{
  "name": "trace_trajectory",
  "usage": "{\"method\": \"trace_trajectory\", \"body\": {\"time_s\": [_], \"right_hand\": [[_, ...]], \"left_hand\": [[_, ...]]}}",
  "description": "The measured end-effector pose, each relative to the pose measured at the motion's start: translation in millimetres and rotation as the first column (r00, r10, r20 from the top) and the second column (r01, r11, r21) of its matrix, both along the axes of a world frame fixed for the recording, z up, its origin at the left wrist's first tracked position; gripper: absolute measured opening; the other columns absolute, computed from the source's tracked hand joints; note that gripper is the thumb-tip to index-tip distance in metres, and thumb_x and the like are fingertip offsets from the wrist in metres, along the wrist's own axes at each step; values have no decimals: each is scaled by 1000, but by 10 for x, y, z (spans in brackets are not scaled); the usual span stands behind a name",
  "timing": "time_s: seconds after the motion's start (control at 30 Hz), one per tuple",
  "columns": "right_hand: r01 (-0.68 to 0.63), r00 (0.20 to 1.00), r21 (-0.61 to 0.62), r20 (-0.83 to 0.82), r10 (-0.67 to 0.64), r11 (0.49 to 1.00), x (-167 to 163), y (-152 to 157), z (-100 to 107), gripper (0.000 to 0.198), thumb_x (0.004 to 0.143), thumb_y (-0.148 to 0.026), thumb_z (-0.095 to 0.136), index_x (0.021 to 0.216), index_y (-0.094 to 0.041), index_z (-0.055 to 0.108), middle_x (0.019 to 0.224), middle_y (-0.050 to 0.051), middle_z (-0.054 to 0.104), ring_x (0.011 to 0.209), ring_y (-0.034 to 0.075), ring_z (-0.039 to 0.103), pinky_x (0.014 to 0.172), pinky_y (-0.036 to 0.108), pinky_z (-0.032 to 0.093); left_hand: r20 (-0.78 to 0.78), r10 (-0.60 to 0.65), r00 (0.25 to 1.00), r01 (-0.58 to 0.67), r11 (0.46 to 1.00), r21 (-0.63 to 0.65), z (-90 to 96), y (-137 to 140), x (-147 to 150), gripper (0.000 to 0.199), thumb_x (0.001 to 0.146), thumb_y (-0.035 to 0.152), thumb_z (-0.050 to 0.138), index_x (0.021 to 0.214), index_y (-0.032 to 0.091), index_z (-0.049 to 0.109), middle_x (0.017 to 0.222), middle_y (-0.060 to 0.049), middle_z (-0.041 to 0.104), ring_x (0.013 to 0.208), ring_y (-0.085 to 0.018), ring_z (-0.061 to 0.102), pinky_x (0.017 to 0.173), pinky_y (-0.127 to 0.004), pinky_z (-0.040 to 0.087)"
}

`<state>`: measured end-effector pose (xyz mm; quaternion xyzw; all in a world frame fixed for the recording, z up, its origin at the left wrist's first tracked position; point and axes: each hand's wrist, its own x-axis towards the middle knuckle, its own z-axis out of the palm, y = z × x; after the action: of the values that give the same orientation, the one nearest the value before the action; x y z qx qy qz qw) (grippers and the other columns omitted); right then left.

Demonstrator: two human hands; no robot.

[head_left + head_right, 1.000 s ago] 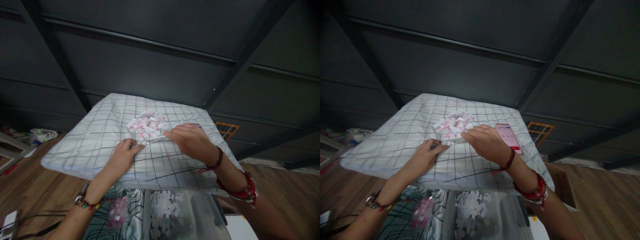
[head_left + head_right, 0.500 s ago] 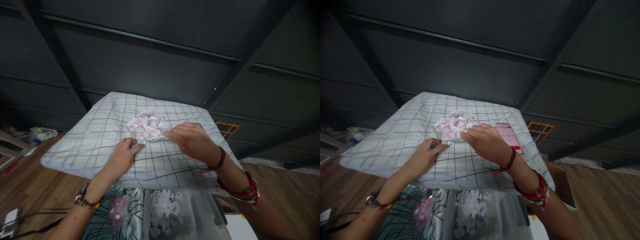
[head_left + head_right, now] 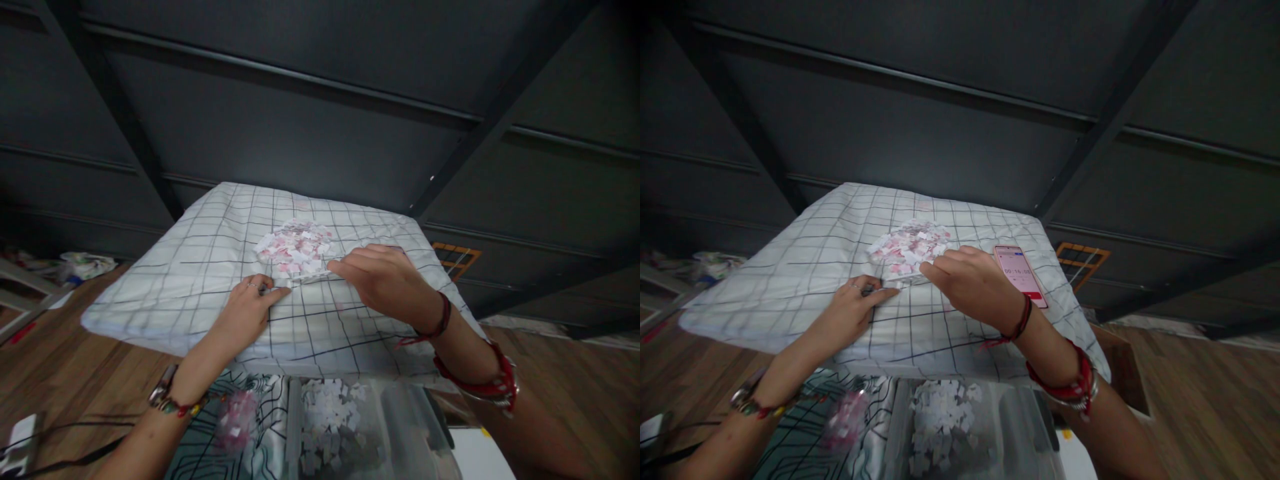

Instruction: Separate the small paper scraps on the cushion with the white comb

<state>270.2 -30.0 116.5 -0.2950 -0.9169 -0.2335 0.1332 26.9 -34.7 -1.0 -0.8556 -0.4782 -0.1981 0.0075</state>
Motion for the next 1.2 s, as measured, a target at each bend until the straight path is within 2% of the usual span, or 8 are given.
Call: {"method": "trace_trajectory", "body": {"time_s": [0.27, 0.57, 0.77, 0.87, 0.93, 1.0, 1.07, 1.2], "right_hand": [[-1, 1000, -54, 6, 1, 999, 5, 9, 3, 29, 79, -3, 39, 88, -18, 62, 64, 0, 55, 62, 13, 44, 61, 28, 28], [47, 998, -100, 34, -44, 994, -26, 28, 6, 28, 77, -4, 41, 89, -19, 61, 69, 0, 59, 66, 13, 48, 63, 27, 30], [132, 991, 20, -28, -131, 991, 83, 2, 12, 28, 79, -2, 41, 93, -16, 61, 72, 1, 62, 68, 15, 51, 68, 27, 33], [169, 985, 130, -40, -165, 977, 113, -7, -35, 27, 82, -4, 41, 96, -15, 62, 69, 2, 61, 65, 16, 50, 65, 29, 32], [199, 980, 148, -13, -199, 969, 93, -6, -114, 26, 84, -5, 41, 94, -16, 62, 69, 2, 61, 65, 17, 49, 62, 30, 31], [238, 969, 79, 51, -242, 968, 66, -10, -224, 24, 85, -6, 40, 88, -16, 62, 72, 3, 61, 66, 17, 50, 62, 31, 30], [270, 957, -46, 127, -262, 962, 57, -28, -341, 23, 85, -6, 40, 84, -16, 61, 74, 5, 61, 68, 17, 51, 61, 31, 31], [237, 962, -204, 187, -199, 950, 94, -46, -510, 12, 84, -13, 50, 78, -16, 60, 74, 4, 60, 69, 15, 52, 59, 29, 32]], "left_hand": [[25, -21, 999, 19, 998, 61, -31, 7, -12, 52, 77, 1, 37, 115, 27, 62, 99, -7, 51, 89, -18, 46, 81, -35, 43], [48, -40, 998, 38, 999, 36, -27, 12, -27, 49, 77, 0, 39, 113, 24, 63, 100, -8, 51, 90, -20, 48, 82, -37, 45], [75, -48, 996, 49, 999, -4, 2, -22, -30, 45, 79, 1, 38, 114, 19, 61, 103, -10, 52, 95, -22, 49, 85, -41, 45], [22, -37, 999, 37, 999, -13, 22, -35, -11, 53, 77, 1, 40, 122, 22, 57, 108, -12, 51, 98, -23, 48, 86, -43, 45], [-13, -25, 1000, 25, 1000, -3, 29, -34, -1, 57, 76, 0, 40, 125, 25, 56, 111, -12, 50, 100, -24, 48, 86, -45, 45], [-16, -27, 1000, 27, 1000, -5, 34, -29, -6, 57, 76, -1, 39, 123, 25, 58, 111, -12, 51, 102, -25, 48, 86, -46, 45], [15, -60, 998, 60, 998, -21, 36, -25, -30, 56, 75, -2, 39, 119, 24, 60, 111, -12, 52, 104, -25, 49, 87, -45, 45], [120, -118, 986, 125, 991, -54, 23, -29, -104, 58, 69, -5, 38, 113, 25, 63, 114, -8, 50, 106, -21, 48, 90, -39, 46]]}}
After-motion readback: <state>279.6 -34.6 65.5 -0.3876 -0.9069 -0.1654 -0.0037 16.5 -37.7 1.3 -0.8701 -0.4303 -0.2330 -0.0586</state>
